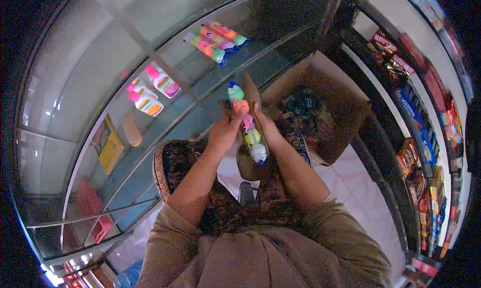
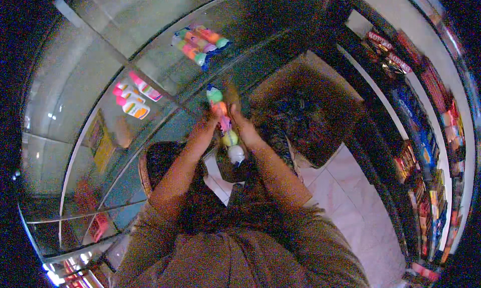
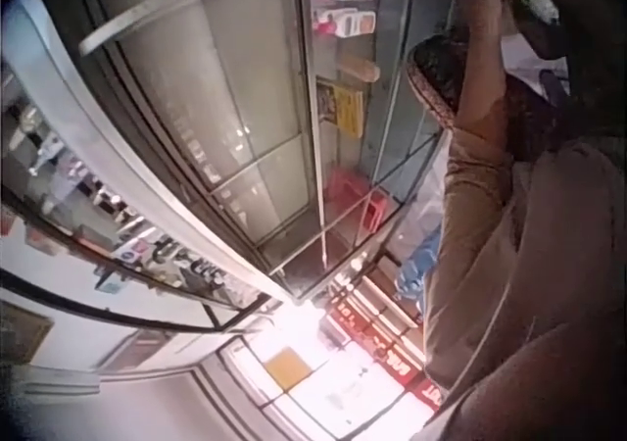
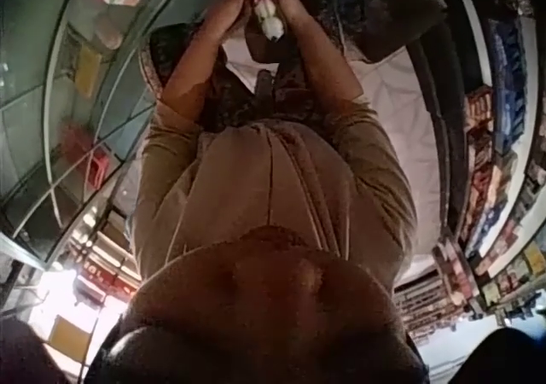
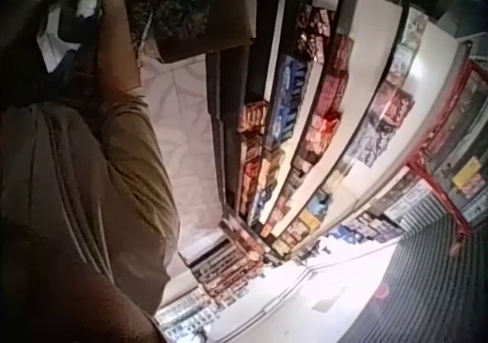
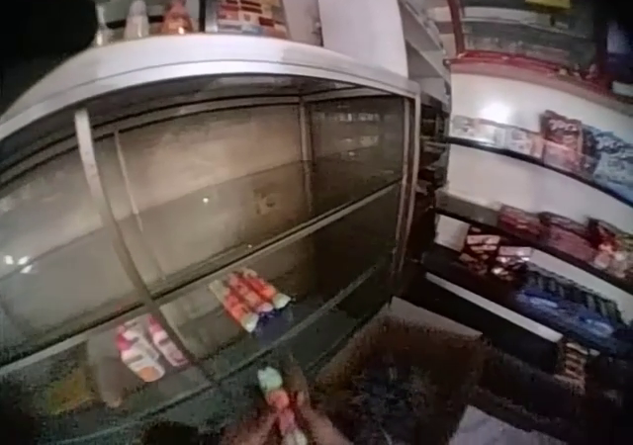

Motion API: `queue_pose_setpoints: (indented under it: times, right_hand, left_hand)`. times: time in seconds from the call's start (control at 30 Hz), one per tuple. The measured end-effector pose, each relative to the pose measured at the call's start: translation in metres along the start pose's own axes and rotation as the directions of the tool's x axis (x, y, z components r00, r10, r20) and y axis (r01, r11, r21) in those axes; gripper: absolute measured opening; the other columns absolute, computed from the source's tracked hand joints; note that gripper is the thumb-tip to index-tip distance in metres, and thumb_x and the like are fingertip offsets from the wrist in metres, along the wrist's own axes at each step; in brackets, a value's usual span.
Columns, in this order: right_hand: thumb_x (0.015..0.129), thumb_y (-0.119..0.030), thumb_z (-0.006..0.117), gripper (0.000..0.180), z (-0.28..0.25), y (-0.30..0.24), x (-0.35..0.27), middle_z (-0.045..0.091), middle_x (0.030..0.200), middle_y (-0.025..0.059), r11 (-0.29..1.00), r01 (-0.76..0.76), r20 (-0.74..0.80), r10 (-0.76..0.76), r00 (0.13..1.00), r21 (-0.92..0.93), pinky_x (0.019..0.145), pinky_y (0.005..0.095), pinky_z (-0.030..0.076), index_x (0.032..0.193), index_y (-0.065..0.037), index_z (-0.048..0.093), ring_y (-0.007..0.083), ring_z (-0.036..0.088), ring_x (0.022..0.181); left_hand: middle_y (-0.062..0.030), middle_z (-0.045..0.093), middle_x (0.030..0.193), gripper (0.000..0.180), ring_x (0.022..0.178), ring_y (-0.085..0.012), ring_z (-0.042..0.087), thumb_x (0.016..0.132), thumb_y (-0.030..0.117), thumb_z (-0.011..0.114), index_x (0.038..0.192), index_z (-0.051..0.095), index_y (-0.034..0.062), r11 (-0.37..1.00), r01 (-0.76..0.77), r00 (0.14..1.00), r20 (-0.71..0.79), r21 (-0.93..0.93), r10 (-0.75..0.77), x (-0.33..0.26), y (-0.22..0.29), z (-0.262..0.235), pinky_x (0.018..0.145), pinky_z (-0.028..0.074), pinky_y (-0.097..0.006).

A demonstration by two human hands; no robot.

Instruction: Taking tubes of skincare products out of a cardboard box and placing them onto a store shelf.

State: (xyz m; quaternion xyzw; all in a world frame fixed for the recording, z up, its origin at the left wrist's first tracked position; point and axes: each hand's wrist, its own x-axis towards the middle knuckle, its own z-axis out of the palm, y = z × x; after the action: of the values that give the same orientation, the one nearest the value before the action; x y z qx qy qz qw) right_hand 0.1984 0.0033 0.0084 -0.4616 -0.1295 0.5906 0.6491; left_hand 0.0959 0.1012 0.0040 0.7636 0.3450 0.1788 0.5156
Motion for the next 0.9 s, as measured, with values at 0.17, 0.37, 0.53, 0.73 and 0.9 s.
queue_pose_setpoints:
  times: [0.17, 0.37, 0.53, 0.73, 0.9]
  right_hand:
    - [0.08, -0.064, 0.031, 0.074, -0.005, 0.014, 0.002, 0.051, 0.113, 0.0124, 0.976, 0.018, -0.057, -0.031, 0.998, -0.217, 0.092, 0.0314, 0.033, 0.117, -0.002, 0.047, 0.0222, 0.047, 0.103]
    - [0.077, -0.054, 0.051, 0.056, -0.008, -0.017, -0.02, 0.056, 0.1, 0.0057, 0.888, -0.081, -0.047, 0.067, 0.997, -0.453, 0.08, 0.0277, 0.039, 0.103, -0.005, 0.056, 0.0133, 0.05, 0.088]
    - [0.075, -0.065, 0.042, 0.071, -0.053, -0.088, -0.052, 0.061, 0.081, 0.0164, 0.728, -0.109, -0.507, -0.353, 0.786, -0.677, 0.066, 0.0331, 0.043, 0.086, 0.002, 0.062, 0.0228, 0.057, 0.078]
    - [0.083, -0.043, 0.045, 0.051, -0.202, -0.057, -0.036, 0.056, 0.1, 0.0207, 0.245, -0.344, -0.418, -0.633, 0.651, -0.906, 0.075, 0.0382, 0.044, 0.117, -0.005, 0.045, 0.0315, 0.057, 0.088]
    - [0.086, -0.035, 0.039, 0.048, -0.357, 0.076, -0.023, 0.046, 0.119, 0.0168, -0.414, -0.37, 0.04, -0.709, 0.704, -0.832, 0.086, 0.0367, 0.04, 0.125, -0.006, 0.036, 0.0304, 0.046, 0.106]
  left_hand:
    - [-0.012, 0.059, 0.086, 0.045, 0.074, -0.0202, 0.056, 0.077, 0.035, 0.06, 0.101, 0.049, -0.0024, 0.913, 0.076, 0.986, -0.108, -0.4, -0.129, 0.005, 0.012, 0.007, 0.068, 0.044, -0.03]
    - [-0.0072, 0.059, 0.095, 0.038, 0.082, -0.0187, 0.055, 0.083, 0.033, 0.051, 0.107, 0.052, 0.0022, 0.955, 0.172, 0.933, -0.272, -0.242, -0.237, 0.009, 0.01, 0.014, 0.072, 0.043, -0.031]
    - [-0.0053, 0.059, 0.099, 0.04, 0.086, -0.0137, 0.055, 0.085, 0.041, 0.047, 0.104, 0.052, 0.0063, 0.831, 0.412, 0.911, 0.157, -0.374, -0.381, 0.005, 0.041, -0.003, 0.068, 0.042, -0.026]
    - [-0.0038, 0.057, 0.097, 0.023, 0.085, -0.0123, 0.054, 0.084, 0.023, 0.051, 0.1, 0.052, 0.0061, 0.972, -0.155, 0.97, -0.214, -0.175, 0.117, 0.006, 0.026, -0.014, 0.069, 0.043, -0.025]
    - [-0.0088, 0.054, 0.105, 0.018, 0.094, -0.0167, 0.052, 0.082, 0.011, 0.053, 0.097, 0.051, 0.0031, 0.954, -0.294, 0.897, -0.326, 0.066, 0.299, 0.02, 0.059, 0.009, 0.077, 0.043, -0.03]
